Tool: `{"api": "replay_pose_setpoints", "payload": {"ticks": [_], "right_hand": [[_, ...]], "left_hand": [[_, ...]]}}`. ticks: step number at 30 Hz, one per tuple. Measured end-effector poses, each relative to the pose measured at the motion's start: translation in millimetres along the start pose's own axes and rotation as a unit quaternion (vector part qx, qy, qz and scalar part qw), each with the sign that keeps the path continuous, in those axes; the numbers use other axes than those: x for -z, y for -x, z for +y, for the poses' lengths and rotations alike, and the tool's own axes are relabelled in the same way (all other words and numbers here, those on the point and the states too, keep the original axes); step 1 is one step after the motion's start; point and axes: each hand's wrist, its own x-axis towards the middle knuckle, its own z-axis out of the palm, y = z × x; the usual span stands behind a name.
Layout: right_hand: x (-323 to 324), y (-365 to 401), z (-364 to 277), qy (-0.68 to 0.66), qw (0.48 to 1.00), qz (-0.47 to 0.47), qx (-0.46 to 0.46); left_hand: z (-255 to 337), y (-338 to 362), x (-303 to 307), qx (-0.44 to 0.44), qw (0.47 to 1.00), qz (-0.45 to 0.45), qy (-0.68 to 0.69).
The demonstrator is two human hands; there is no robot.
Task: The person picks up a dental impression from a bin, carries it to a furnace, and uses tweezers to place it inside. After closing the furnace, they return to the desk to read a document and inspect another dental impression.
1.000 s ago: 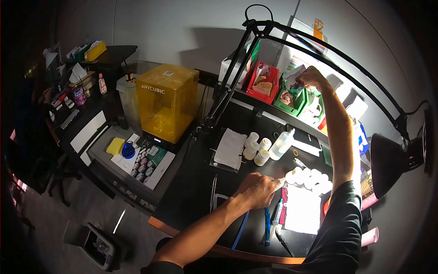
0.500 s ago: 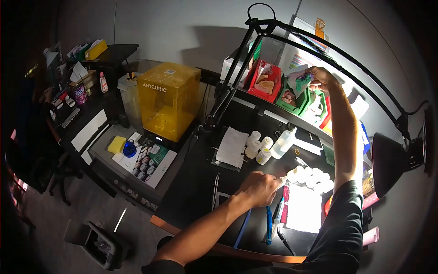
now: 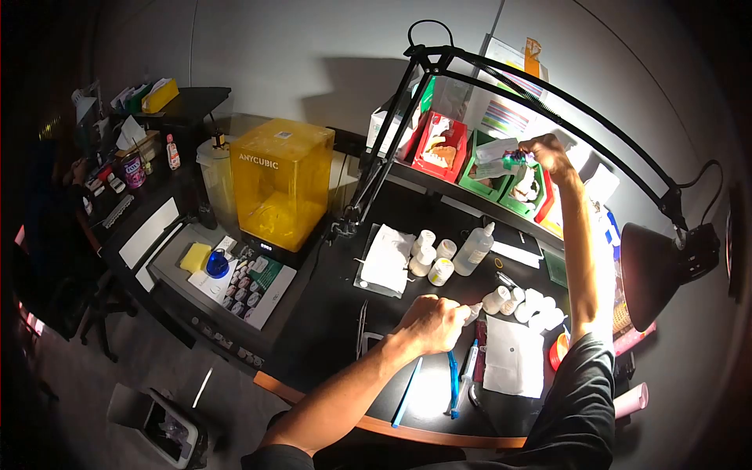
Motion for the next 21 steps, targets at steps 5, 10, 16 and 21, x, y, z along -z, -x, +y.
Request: {"api": "replay_pose_setpoints", "payload": {"ticks": [5,10,16,21], "right_hand": [[-7.7,28.6,10.2,-0.047,0.998,0.034,-0.004],[-25.8,104.0,-22.3,0.002,0.969,0.153,0.196],[-58.5,184.0,-19.7,-0.255,0.945,0.117,0.166],[-66.6,261.1,-21.6,-0.306,0.944,0.012,0.125]], "left_hand": [[3.4,-1.1,5.6,0.015,1.000,0.011,-0.019],[-0.1,-3.2,4.6,0.041,0.997,0.058,-0.019],[12.1,-10.2,13.6,0.144,0.954,0.182,0.188],[18.6,-15.8,20.5,0.177,0.818,0.122,0.534]]}}
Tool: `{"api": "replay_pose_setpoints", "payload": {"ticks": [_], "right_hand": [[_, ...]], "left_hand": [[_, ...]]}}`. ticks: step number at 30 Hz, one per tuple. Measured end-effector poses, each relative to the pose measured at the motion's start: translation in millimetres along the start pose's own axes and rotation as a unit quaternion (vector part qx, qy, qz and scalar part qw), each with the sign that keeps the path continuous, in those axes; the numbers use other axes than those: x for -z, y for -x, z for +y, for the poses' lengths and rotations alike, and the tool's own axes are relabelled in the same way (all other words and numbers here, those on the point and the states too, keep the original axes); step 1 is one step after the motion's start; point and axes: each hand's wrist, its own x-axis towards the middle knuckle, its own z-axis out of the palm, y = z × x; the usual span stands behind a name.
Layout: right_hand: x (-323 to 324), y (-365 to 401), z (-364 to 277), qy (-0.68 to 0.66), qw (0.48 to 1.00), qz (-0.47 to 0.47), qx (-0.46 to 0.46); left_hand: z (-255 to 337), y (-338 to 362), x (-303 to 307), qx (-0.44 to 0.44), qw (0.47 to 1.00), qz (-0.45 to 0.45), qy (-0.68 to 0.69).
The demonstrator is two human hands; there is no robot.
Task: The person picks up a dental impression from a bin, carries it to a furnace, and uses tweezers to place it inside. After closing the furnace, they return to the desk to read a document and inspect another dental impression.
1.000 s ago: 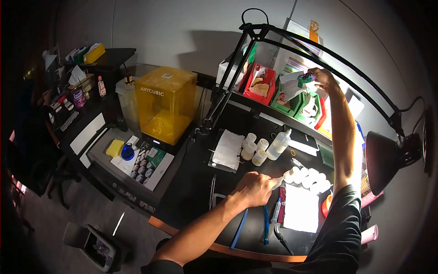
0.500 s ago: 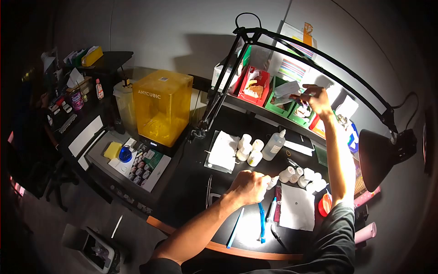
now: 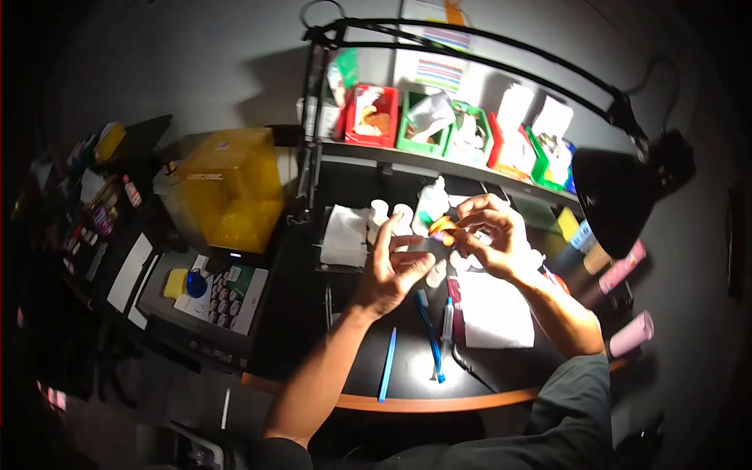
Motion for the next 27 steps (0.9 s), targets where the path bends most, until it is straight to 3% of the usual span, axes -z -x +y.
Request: {"api": "replay_pose_setpoints", "payload": {"ticks": [1,4,6,9,12,18,23,27], "right_hand": [[-3.4,11.7,-2.3,0.014,0.999,-0.020,0.028],[-6.9,43.6,-4.4,0.036,0.999,-0.028,-0.007],[-3.2,58.1,-7.4,0.072,0.993,-0.047,-0.079],[2.2,82.2,8.4,-0.021,0.994,-0.015,-0.103],[11.4,106.5,-6.8,0.008,0.983,-0.035,-0.179],[4.1,134.1,-20.1,-0.163,0.961,-0.015,-0.223],[-0.3,141.0,-4.2,-0.093,0.990,0.053,-0.094],[-6.3,146.1,0.8,-0.092,0.989,0.080,-0.084]], "left_hand": [[4.4,1.6,-0.9,0.041,0.998,-0.031,0.027],[1.0,3.2,-7.8,0.107,0.985,-0.100,0.088],[2.2,6.1,-10.5,0.160,0.973,-0.128,0.106],[-2.2,5.9,-8.6,0.151,0.974,-0.138,0.094],[-4.7,6.0,-7.7,0.152,0.973,-0.138,0.101],[-6.4,11.2,-14.9,0.175,0.965,-0.172,0.088],[-7.3,14.4,-20.6,0.199,0.960,-0.173,0.092],[-9.1,13.4,-19.9,0.233,0.953,-0.171,0.088]]}}
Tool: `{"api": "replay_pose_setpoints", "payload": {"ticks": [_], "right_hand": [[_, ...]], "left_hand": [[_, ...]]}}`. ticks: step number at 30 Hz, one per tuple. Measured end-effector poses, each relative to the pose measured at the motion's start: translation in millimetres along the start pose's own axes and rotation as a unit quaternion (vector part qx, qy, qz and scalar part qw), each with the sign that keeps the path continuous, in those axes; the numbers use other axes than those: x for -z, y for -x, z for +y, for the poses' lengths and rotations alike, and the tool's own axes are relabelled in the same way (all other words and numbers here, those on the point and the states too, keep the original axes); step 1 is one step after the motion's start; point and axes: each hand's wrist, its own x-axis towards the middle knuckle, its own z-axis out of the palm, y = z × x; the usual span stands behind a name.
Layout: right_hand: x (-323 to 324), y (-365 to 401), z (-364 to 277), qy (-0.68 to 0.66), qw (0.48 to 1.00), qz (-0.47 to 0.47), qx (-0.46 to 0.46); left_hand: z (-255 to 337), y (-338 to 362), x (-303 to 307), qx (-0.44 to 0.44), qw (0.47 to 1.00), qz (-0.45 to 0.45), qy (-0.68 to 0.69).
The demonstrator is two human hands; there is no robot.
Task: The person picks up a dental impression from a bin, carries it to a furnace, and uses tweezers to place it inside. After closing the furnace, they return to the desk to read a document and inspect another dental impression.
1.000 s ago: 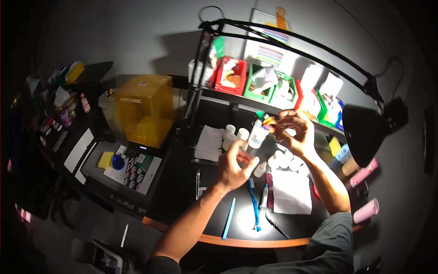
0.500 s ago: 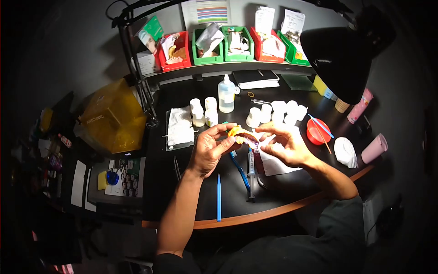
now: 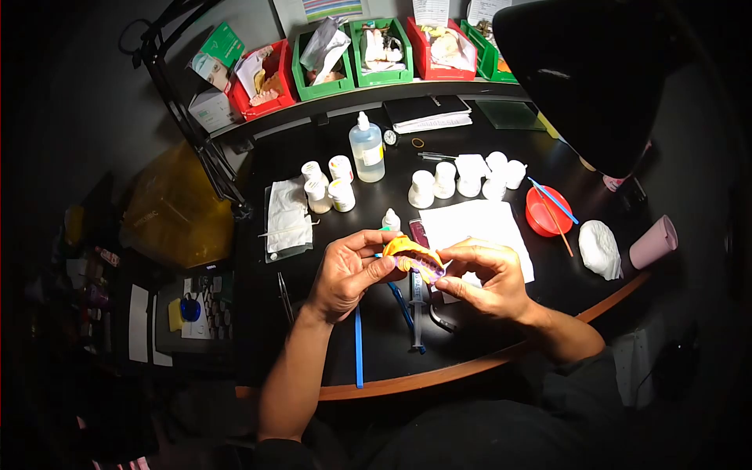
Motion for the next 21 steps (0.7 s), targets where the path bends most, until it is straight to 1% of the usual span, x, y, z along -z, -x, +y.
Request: {"api": "replay_pose_setpoints", "payload": {"ticks": [3,7,10,13,15,16,17,19,21], "right_hand": [[-2.3,0.5,-1.1,-0.001,1.000,0.018,0.014],[5.1,-0.6,-4.5,0.045,0.999,-0.011,-0.006],[6.8,-9.8,-4.7,0.099,0.994,-0.006,0.051],[2.8,-15.3,-25.7,0.158,0.980,0.029,0.118],[-8.2,-13.5,-63.6,0.148,0.981,-0.029,0.124],[-19.9,-13.0,-83.4,0.108,0.983,-0.051,0.140],[-20.5,-15.1,-109.2,0.087,0.974,-0.152,0.144],[-32.7,-19.3,-139.2,0.002,0.932,-0.284,0.227],[-44.2,-24.9,-154.7,-0.081,0.880,-0.360,0.298]], "left_hand": [[-0.3,-0.8,-0.8,0.009,1.000,0.002,0.003],[-3.4,-1.8,3.6,0.033,0.999,0.001,-0.020],[-4.2,-2.4,5.6,0.017,0.999,0.016,-0.027],[0.3,-2.5,3.7,0.008,0.999,0.039,-0.033],[2.3,-1.7,5.7,0.003,0.998,0.048,-0.034],[0.5,-2.2,8.0,-0.001,0.998,0.046,-0.033],[-1.5,-3.3,9.6,-0.003,0.999,0.041,-0.031],[-4.1,-4.0,13.3,-0.018,0.998,0.043,-0.031],[-1.5,-3.5,14.0,-0.019,0.998,0.048,-0.039]]}}
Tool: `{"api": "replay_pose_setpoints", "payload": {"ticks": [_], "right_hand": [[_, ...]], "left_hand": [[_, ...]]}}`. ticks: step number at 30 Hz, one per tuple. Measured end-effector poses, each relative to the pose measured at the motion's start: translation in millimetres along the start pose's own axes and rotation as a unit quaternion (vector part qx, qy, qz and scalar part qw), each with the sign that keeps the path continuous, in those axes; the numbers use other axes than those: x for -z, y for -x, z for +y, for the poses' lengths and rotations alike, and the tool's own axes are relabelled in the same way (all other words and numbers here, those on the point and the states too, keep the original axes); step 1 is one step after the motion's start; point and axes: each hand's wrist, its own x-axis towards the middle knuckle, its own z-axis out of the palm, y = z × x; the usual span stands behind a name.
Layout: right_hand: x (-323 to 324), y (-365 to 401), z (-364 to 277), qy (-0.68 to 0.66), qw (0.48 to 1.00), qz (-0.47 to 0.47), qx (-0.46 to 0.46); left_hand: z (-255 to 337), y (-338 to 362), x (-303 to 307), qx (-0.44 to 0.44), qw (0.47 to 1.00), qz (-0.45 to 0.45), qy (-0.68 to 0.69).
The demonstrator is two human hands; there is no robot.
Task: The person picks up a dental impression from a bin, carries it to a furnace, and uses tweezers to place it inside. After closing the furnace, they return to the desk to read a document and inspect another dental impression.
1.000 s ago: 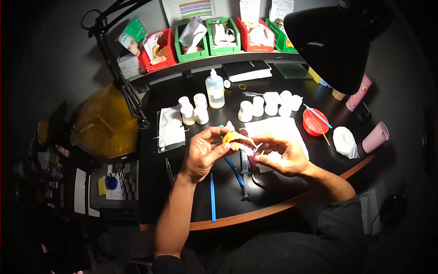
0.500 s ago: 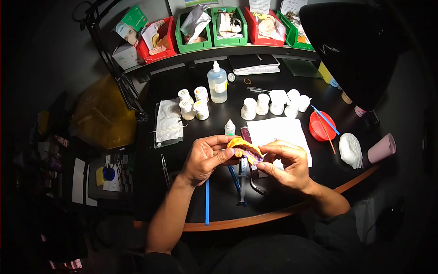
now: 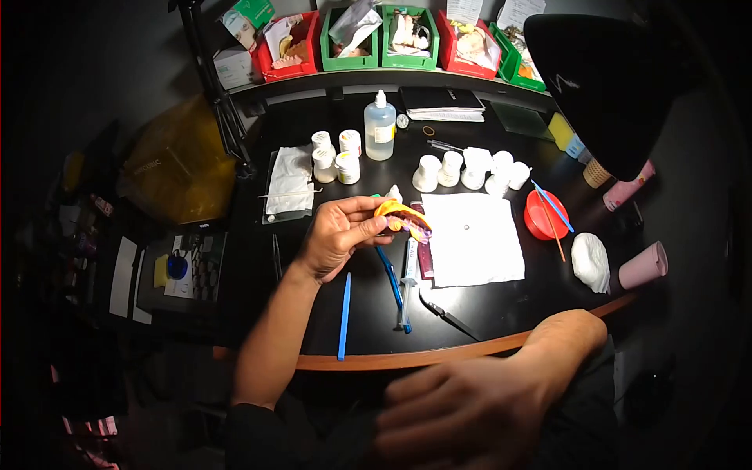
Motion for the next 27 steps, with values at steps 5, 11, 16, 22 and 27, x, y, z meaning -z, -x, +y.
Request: {"api": "replay_pose_setpoints", "payload": {"ticks": [5,11,16,22,27], "right_hand": [[-42.3,-18.6,-12.6,-0.001,0.992,0.098,0.075],[-51.9,0.1,-14.2,0.132,0.973,0.158,0.102],[-24.3,37.9,-23.8,0.193,0.974,0.118,0.004],[-40.2,128.7,-12.7,0.233,0.882,0.314,-0.263],[-63.0,182.8,-15.6,0.157,0.848,0.376,-0.338]], "left_hand": [[0.9,-0.9,4.4,-0.006,1.000,0.023,-0.009],[-0.7,-2.0,6.0,-0.020,1.000,0.020,-0.009],[0.6,-0.8,14.9,-0.035,0.999,0.038,-0.012],[23.9,9.4,8.7,-0.102,0.991,0.085,-0.031],[25.6,59.9,-42.1,-0.144,0.981,0.095,-0.085]]}}
